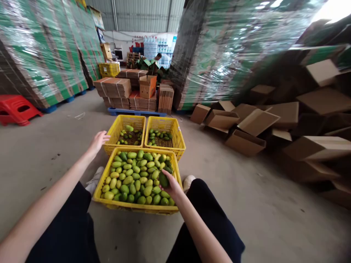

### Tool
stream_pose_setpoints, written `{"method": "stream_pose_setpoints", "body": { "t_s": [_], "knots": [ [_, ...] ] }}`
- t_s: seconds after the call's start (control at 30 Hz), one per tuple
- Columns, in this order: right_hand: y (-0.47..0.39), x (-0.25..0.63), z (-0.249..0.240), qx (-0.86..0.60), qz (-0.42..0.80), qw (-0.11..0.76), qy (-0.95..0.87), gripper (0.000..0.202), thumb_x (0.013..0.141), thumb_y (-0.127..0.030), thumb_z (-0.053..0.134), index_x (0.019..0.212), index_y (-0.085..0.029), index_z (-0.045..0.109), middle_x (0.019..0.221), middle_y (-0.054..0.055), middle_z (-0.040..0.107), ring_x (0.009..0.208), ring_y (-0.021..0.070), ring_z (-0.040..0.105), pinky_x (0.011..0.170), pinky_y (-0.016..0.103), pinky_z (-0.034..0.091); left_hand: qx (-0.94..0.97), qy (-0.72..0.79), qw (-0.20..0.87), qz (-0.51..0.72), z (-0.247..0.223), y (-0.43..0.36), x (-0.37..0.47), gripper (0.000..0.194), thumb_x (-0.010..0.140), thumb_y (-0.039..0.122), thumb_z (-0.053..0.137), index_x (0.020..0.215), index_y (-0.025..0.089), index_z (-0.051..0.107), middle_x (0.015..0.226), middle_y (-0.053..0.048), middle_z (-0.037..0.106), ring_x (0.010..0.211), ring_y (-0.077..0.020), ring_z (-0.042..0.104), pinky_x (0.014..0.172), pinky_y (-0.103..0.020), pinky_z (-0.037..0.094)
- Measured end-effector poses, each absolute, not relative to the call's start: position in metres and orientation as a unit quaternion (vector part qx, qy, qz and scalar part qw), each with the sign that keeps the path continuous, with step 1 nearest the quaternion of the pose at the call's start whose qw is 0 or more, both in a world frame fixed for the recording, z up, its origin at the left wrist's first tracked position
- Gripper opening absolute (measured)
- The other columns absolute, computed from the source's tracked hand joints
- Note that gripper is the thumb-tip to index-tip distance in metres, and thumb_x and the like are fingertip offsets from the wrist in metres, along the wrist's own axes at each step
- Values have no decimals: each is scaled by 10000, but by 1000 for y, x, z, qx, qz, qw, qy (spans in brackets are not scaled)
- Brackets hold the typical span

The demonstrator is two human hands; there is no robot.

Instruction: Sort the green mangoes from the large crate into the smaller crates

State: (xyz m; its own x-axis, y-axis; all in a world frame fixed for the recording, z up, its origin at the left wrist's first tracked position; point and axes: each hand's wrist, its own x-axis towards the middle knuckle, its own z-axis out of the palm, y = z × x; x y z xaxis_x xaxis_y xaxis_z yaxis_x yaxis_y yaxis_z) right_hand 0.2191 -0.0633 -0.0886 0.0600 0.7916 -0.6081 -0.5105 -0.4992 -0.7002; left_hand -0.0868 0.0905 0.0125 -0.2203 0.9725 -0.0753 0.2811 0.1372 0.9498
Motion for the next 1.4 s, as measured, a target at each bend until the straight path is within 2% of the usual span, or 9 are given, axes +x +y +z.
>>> {"method": "stream_pose_setpoints", "body": {
  "t_s": [0.13, 0.37, 0.63, 0.77, 0.97, 1.07, 1.17, 1.27, 1.4],
  "knots": [
    [-78, 214, -94, -547, 656, 474, -213, 303, 717, -446, 711, 795, -213, 534, 588, -10, 637, 365, 114, 509, 328, 202, 281, 568, 715, 211, 349, -64, 41, -110, 250, 897, 359, 450, 1001, 212, 623, 926, -94, 755, 862, -260, 728, 813, -377, 543],
    [-129, 196, -111, -555, 686, 383, -274, 293, 666, -438, 626, 827, -226, 503, 573, -38, 611, 375, 138, 550, 345, 222, 309, 722, 658, 145, 154, -196, -75, -74, 302, 924, 252, 436, 1054, 202, 705, 1206, -159, 724, 1204, -332, 640, 1099, -499, 410],
    [-186, 191, -146, -618, 676, 218, -336, 418, 654, -469, 729, 917, -183, 574, 526, -86, 558, 309, 98, 501, 306, 197, 297, 699, 686, 101, 174, -226, -98, -60, 343, 909, 228, 423, 1031, 144, 732, 1135, -170, 749, 1267, -341, 589, 1158, -561, 322],
    [-181, 189, -136, -626, 681, 149, -349, 263, 753, -401, 702, 840, -181, 588, 509, -67, 552, 307, 96, 490, 299, 197, 334, 695, 690, 110, 173, -227, -95, -60, 338, 913, 215, 425, 1038, 140, 731, 1153, -173, 742, 1287, -338, 574, 1166, -557, 311],
    [-87, 207, -75, -651, 646, 219, -334, 255, 827, -439, 682, 855, -194, 614, 582, 6, 606, 391, 112, 511, 317, 206, 392, 699, 682, 136, 165, -225, -97, -64, 319, 934, 251, 452, 1066, 168, 730, 1184, -145, 737, 1314, -312, 555, 1178, -531, 304],
    [-8, 228, -28, -598, 611, 446, -265, 380, 864, -528, 616, 1061, -205, 581, 864, 78, 678, 670, 185, 682, 500, 276, 575, 700, 681, 147, 154, -222, -97, -66, 338, 950, 272, 439, 1097, 168, 724, 1221, -145, 722, 1342, -306, 531, 1192, -527, 278],
    [39, 245, 1, -571, 570, 553, -208, 400, 879, -501, 574, 1187, -253, 516, 1003, 79, 643, 811, 230, 721, 602, 382, 626, 702, 681, 153, 146, -219, -96, -67, 338, 954, 272, 440, 1114, 172, 721, 1236, -138, 718, 1349, -298, 525, 1200, -520, 271],
    [27, 247, -10, -580, 566, 539, -229, 205, 822, -317, 632, 1003, -249, 563, 934, 35, 627, 770, 190, 715, 638, 333, 628, 699, 684, 155, 138, -215, -96, -64, 324, 948, 257, 455, 1115, 172, 720, 1235, -136, 718, 1341, -296, 534, 1197, -519, 284],
    [-37, 239, -60, -615, 630, 402, -252, 125, 753, -274, 685, 840, -206, 628, 846, 49, 645, 679, 166, 687, 609, 292, 610, 683, 703, 151, 129, -211, -99, -57, 312, 924, 202, 463, 1103, 153, 715, 1227, -156, 715, 1353, -312, 517, 1204, -541, 264]
  ]
}}
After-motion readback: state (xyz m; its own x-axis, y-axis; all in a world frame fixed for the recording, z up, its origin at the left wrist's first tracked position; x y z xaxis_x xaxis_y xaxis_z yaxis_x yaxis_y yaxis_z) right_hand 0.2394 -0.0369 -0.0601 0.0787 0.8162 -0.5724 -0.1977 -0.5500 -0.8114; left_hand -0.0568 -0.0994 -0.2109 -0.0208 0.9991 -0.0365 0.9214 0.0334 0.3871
